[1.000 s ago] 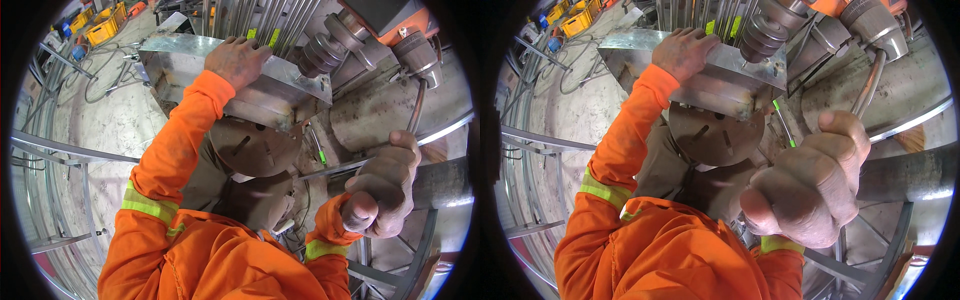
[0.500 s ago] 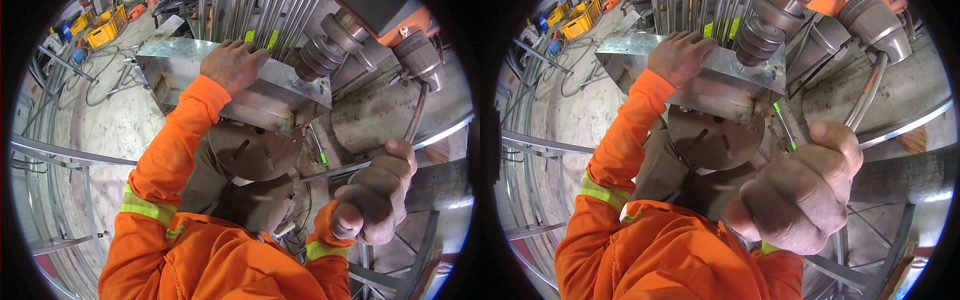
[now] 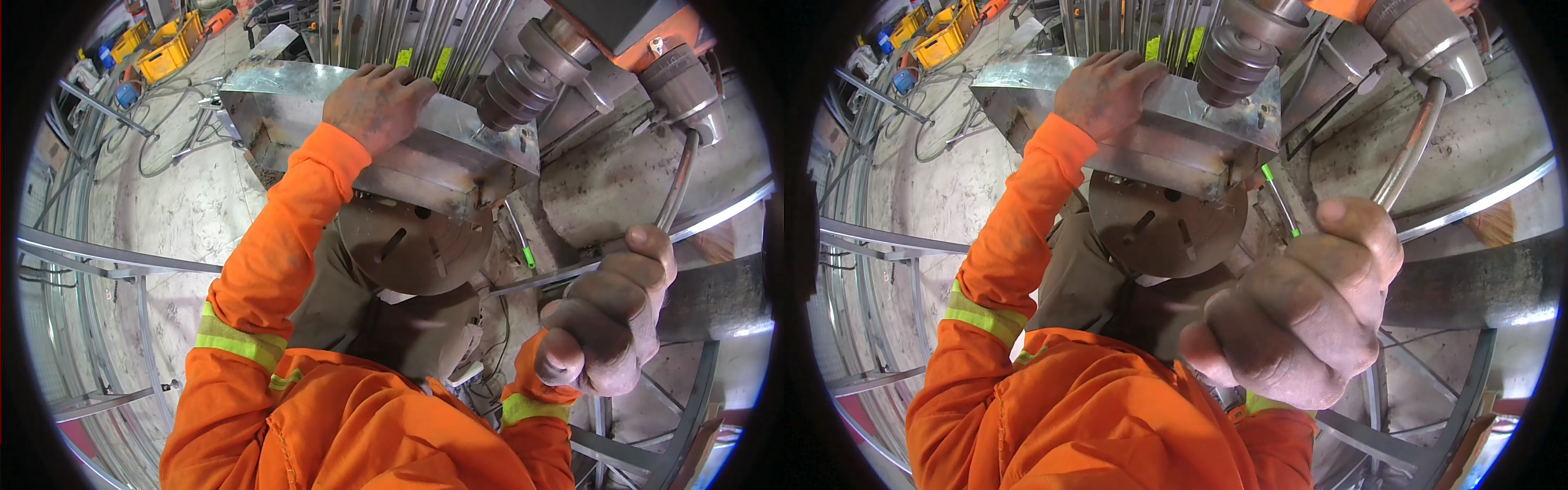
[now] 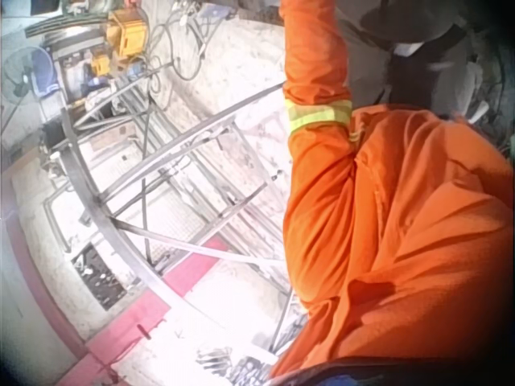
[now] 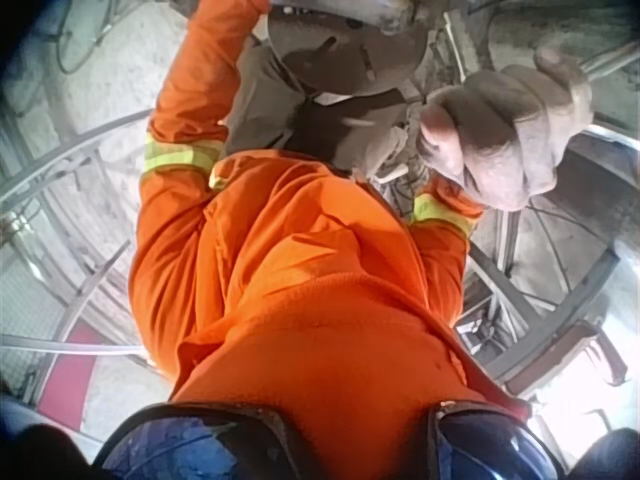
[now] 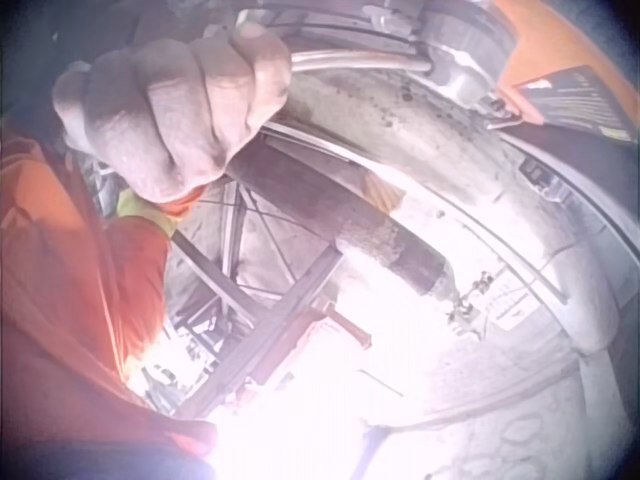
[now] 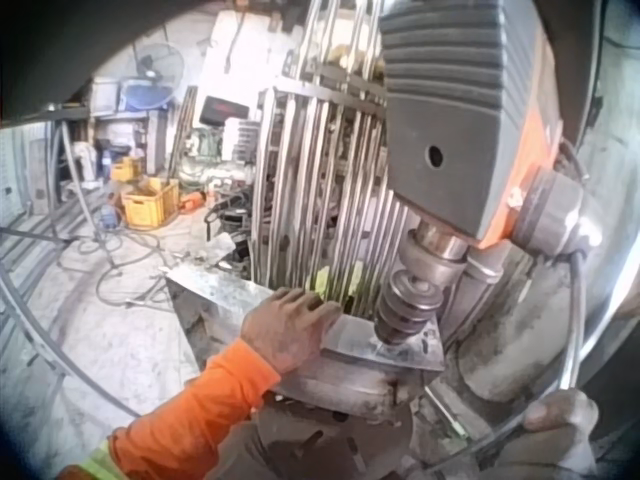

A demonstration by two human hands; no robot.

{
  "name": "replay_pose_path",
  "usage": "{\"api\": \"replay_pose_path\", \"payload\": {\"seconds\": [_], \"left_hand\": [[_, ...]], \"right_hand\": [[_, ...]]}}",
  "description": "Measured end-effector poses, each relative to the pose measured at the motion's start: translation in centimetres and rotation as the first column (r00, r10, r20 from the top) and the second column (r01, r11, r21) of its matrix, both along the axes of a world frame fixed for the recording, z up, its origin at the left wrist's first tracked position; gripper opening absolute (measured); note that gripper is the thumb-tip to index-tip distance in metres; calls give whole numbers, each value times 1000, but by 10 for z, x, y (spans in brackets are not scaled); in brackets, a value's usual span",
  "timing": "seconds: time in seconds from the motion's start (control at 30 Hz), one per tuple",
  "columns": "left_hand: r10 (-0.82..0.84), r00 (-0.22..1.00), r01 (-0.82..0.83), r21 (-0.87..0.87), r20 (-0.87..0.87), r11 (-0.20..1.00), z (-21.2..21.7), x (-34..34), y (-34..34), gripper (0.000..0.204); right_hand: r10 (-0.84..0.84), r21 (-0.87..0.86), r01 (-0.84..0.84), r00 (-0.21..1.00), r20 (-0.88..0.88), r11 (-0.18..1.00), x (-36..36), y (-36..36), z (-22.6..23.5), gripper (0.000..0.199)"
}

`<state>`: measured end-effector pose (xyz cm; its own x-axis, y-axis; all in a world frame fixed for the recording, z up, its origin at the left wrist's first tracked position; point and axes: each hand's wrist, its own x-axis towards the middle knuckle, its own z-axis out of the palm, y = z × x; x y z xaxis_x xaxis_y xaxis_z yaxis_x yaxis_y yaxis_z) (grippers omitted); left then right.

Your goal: Drilling holes into a fabricated metal part using a drill press machine.

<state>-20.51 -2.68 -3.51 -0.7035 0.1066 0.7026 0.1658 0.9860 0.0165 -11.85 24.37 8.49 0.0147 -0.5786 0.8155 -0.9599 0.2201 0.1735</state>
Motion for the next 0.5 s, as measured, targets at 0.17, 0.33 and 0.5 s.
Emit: {"api": "replay_pose_path", "payload": {"seconds": [0.17, 0.33, 0.5], "left_hand": [[-6, 1000, 6, 10, 3, 1000, -2, 0, -1, 19], [-9, 1000, 10, -9, 20, 1000, 1, -1, -1, 19], [-15, 1000, 15, -4, 3, 1000, 0, -1, -2, 19]], "right_hand": [[-7, -30, 8, 1000, 11, 1000, 1, -1, -3, 48], [-8, -48, 8, 1000, 9, 999, 1, -2, -4, 48], [-14, -45, 16, 1000, 28, 999, 3, -1, -5, 49]]}}
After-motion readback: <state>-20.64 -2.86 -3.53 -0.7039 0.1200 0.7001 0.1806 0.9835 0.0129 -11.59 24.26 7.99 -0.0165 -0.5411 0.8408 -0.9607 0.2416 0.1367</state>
